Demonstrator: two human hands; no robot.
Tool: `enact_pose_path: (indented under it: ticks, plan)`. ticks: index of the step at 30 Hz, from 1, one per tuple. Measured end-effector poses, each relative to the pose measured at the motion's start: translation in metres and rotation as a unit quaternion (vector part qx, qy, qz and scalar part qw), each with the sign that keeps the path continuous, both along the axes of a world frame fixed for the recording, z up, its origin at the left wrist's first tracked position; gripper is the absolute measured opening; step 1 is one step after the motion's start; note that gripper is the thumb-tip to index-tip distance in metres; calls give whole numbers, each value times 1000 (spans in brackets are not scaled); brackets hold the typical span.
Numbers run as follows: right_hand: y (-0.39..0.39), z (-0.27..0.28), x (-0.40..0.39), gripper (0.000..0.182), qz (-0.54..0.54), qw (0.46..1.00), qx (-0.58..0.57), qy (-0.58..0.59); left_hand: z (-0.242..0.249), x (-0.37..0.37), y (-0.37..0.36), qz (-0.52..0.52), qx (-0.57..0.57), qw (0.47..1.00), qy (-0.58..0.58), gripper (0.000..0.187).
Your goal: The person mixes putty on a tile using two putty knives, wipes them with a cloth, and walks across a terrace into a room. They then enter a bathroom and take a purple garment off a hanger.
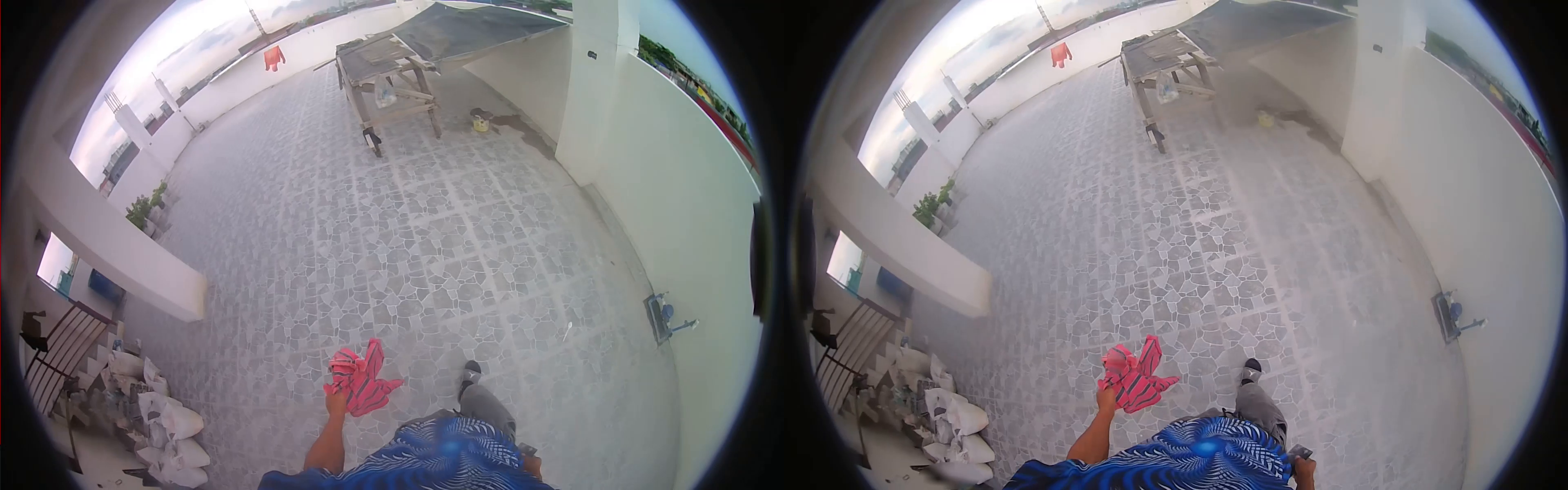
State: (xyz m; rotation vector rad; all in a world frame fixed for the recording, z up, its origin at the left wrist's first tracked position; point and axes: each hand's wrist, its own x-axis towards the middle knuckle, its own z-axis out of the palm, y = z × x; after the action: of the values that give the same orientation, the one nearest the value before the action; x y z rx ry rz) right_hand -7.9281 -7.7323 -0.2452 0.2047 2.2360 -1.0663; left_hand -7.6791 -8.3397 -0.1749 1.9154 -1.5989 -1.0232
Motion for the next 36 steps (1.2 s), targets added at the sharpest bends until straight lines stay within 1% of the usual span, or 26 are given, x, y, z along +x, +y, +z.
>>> enact_pose_path:
  ticks: [3, 5, 6, 8, 10, 11, 12, 13, 14, 15, 18, 20, 21, 22, 23, 24, 25, 26, 27, 28, 29, 30, 31, 32, 33, 36]
  plan:
    - [-20, -57, -145, 20, 121, 986, -28, 114, -6, -43, -3, 30, 56, 993, -95, 43]
    - [-82, -23, -224, 21, 63, 991, -29, 116, -24, -56, -5, 43, 63, 989, -124, 43]
    - [-124, 13, -283, 22, -32, 996, -20, 77, -25, -73, -5, 73, 73, 989, -110, 42]
    - [-185, 52, -382, 26, -4, 994, -13, 111, -1, -111, -3, 107, 129, 979, -117, 40]
    - [-240, 75, -467, 30, 30, 984, -59, 168, -20, -139, -14, 69, 130, 977, -153, 38]
    - [-264, 89, -501, 30, 62, 981, -29, 180, -30, -144, -17, 48, 133, 974, -176, 37]
    - [-286, 106, -528, 32, 93, 977, 2, 192, -32, -153, -24, -71, 125, 960, -240, 35]
    - [-306, 106, -553, 32, 84, 967, -67, 229, -32, -167, -34, -190, 115, 928, -299, 34]
    - [-326, 106, -575, 32, 84, 966, -62, 235, -34, -187, -50, -306, 102, 879, -351, 34]
    - [-340, 98, -596, 32, 82, 965, -55, 243, -32, -210, -59, -309, 103, 879, -347, 25]
    - [-360, 87, -631, 30, 80, 981, 7, 179, -47, -271, -110, -341, 95, 864, -359, 25]
    - [-353, 44, -635, 29, 18, 983, 7, 182, -53, -347, -168, -260, 34, 928, -265, 26]
    - [-355, 60, -632, 25, 29, 991, 61, 118, -47, -370, -174, -219, 25, 949, -224, 27]
    - [-355, 71, -625, 22, -24, 999, 30, 38, -46, -396, -191, -213, 35, 956, -197, 24]
    - [-346, 52, -625, 20, -20, 998, 38, 40, -50, -440, -228, -207, 37, 963, -168, 21]
    - [-341, 37, -625, 18, -16, 998, 45, 42, -45, -483, -260, -154, 100, 957, -226, 26]
    - [-333, 23, -627, 20, 42, 995, 33, 83, -39, -522, -286, -144, 84, 958, -233, 28]
    - [-339, 29, -625, 21, 3, 998, 25, 59, -45, -556, -315, -135, 62, 968, -201, 27]
    - [-345, 37, -622, 22, -38, 998, 17, 36, -39, -590, -338, -269, -9, 919, -286, 26]
    - [-372, 56, -631, 25, -178, 983, 15, -43, -56, -619, -374, -390, -60, 871, -293, 23]
    - [-385, 72, -641, 25, -135, 989, 31, -50, -64, -660, -402, -315, -58, 929, -184, 22]
    - [-402, 79, -655, 27, -156, 986, 31, -52, -35, -705, -415, -338, -61, 929, -139, 21]
    - [-419, 82, -667, 29, -173, 983, 29, -54, 12, -761, -422, -261, -15, 951, -163, 23]
    - [-430, 86, -678, 32, -190, 980, 27, -58, 8, -795, -443, -303, -67, 938, -154, 28]
    - [-434, 73, -692, 36, -227, 971, -21, -75, 12, -830, -460, -289, -43, 946, -140, 33]
    - [-455, 55, -763, 39, -179, 979, 14, -101, 29, -944, -505, -297, 10, 945, -136, 46]
